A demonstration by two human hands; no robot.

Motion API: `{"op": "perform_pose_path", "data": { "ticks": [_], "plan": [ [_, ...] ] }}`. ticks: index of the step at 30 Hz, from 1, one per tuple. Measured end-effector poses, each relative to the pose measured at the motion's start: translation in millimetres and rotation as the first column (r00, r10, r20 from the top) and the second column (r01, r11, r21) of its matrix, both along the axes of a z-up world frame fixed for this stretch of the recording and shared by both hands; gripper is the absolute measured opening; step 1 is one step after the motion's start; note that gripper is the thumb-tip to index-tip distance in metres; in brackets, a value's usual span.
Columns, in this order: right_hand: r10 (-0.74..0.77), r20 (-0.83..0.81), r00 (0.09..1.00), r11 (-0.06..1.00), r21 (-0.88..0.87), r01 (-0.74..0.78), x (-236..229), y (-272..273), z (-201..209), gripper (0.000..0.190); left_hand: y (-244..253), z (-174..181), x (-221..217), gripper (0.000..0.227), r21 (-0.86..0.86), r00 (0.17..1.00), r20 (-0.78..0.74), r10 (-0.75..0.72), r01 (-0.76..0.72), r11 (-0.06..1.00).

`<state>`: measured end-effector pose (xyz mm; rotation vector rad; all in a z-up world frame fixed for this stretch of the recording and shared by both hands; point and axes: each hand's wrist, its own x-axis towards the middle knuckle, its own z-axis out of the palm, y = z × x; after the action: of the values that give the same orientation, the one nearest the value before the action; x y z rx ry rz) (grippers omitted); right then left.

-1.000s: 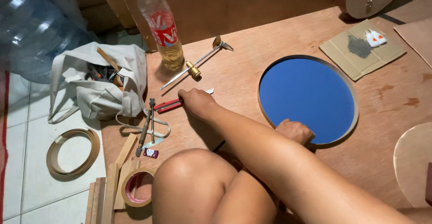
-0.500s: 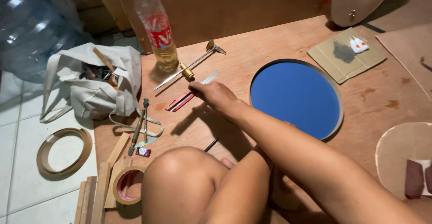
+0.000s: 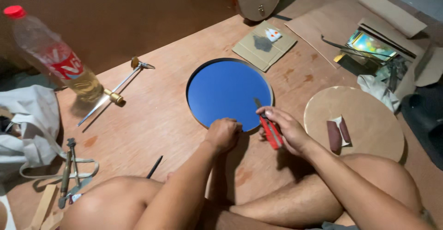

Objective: The person assembles a circular frame by applying glue to a wooden strip, wrapping it around a blue circular plate, and then fitting it into a larger wooden circular base.

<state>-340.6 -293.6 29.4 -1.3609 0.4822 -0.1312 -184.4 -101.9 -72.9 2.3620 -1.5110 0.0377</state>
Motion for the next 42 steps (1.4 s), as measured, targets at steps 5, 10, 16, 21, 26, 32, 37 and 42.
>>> {"op": "perform_pose_path", "data": {
  "ticks": [5,10,16,21,26,32,37,42],
  "plan": [
    [-0.143,-0.179,0.973,0.979,0.116,0.165,-51,25,43,0.04,3,-29,10,0.018,0.013,0.998,-0.067,-0.017,0.017,1.0],
    [-0.155,-0.246,0.957,0.988,-0.014,0.156,-51,33,45,0.052,6,-29,10,0.014,-0.082,0.981,-0.182,-0.059,0.044,0.996],
    [-0.173,-0.442,0.88,0.903,-0.428,-0.038,-54,22,12,0.043,10,-13,7,0.011,-0.169,0.94,-0.334,-0.074,0.017,0.986],
    [-0.195,-0.571,0.797,0.625,-0.699,-0.348,-51,25,21,0.058,11,-14,7,0.012,-0.171,0.953,-0.299,-0.058,0.007,0.985],
    [-0.166,-0.543,0.823,0.609,-0.713,-0.347,-46,34,29,0.036,13,-2,6,0.013,-0.149,0.948,-0.31,-0.073,0.028,0.988],
    [-0.088,-0.562,0.822,0.521,-0.729,-0.443,-60,65,27,0.036,10,-10,11,0.015,-0.169,0.94,-0.33,-0.091,0.035,0.985],
    [-0.065,-0.636,0.769,0.444,-0.708,-0.549,-64,65,3,0.034,12,-4,9,0.012,-0.153,0.941,-0.327,-0.083,0.034,0.988],
    [-0.036,-0.663,0.747,0.403,-0.694,-0.597,-62,70,2,0.033,11,-4,9,0.013,-0.148,0.94,-0.33,-0.083,0.036,0.988]
  ]
}}
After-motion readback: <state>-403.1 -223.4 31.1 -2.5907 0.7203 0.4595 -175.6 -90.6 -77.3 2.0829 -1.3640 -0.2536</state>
